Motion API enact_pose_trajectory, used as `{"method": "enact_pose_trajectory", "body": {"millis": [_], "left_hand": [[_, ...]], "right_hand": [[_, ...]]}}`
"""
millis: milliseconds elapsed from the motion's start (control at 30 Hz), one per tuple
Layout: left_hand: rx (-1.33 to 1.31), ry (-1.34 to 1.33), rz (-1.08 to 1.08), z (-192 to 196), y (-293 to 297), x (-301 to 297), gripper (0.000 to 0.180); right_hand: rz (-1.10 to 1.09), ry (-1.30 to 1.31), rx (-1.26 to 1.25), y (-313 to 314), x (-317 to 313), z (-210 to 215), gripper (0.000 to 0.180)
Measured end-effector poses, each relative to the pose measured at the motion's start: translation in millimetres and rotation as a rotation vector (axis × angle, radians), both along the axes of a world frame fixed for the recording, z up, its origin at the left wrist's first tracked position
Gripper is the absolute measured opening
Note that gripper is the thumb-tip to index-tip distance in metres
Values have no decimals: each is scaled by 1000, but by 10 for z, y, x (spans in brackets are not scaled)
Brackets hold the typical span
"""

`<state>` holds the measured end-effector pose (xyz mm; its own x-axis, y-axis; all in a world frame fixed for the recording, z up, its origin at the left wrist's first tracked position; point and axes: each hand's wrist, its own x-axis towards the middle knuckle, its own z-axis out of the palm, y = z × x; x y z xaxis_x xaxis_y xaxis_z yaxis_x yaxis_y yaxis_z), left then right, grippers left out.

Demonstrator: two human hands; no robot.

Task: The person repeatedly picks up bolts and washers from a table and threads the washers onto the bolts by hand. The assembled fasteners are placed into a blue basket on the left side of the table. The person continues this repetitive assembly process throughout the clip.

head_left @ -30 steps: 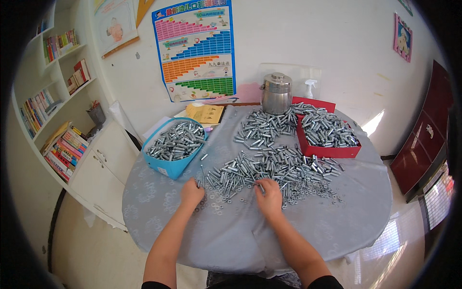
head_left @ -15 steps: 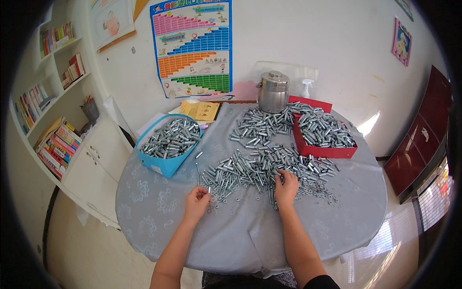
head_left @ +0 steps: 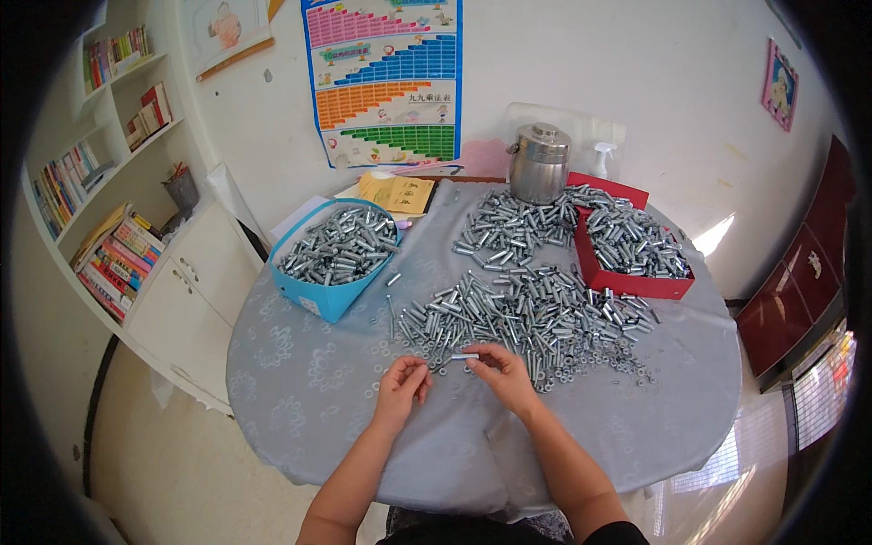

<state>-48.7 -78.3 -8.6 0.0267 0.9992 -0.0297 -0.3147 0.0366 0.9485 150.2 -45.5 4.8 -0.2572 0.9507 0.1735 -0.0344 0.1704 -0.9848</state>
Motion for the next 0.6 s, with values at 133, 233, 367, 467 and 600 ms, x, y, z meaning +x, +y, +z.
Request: {"method": "enact_pose_trajectory", "body": {"millis": [133, 233, 367, 467, 600], "left_hand": [[-38, -267, -11, 90, 3, 19, 19], [-58, -323, -36, 63, 4, -32, 16], [-38, -386, -67, 57, -4, 2, 12], [-8, -392, -81, 22, 0, 35, 12], [18, -398, -112, 16, -1, 67, 11]], "right_hand": [[49, 114, -92, -33, -77, -47, 21], [77, 194, -115, -52, -112, -55, 20], [101, 170, -150, -79, -143, -109, 20], [118, 151, -159, -90, -167, -156, 20], [110, 174, -159, -110, -202, -174, 21]]}}
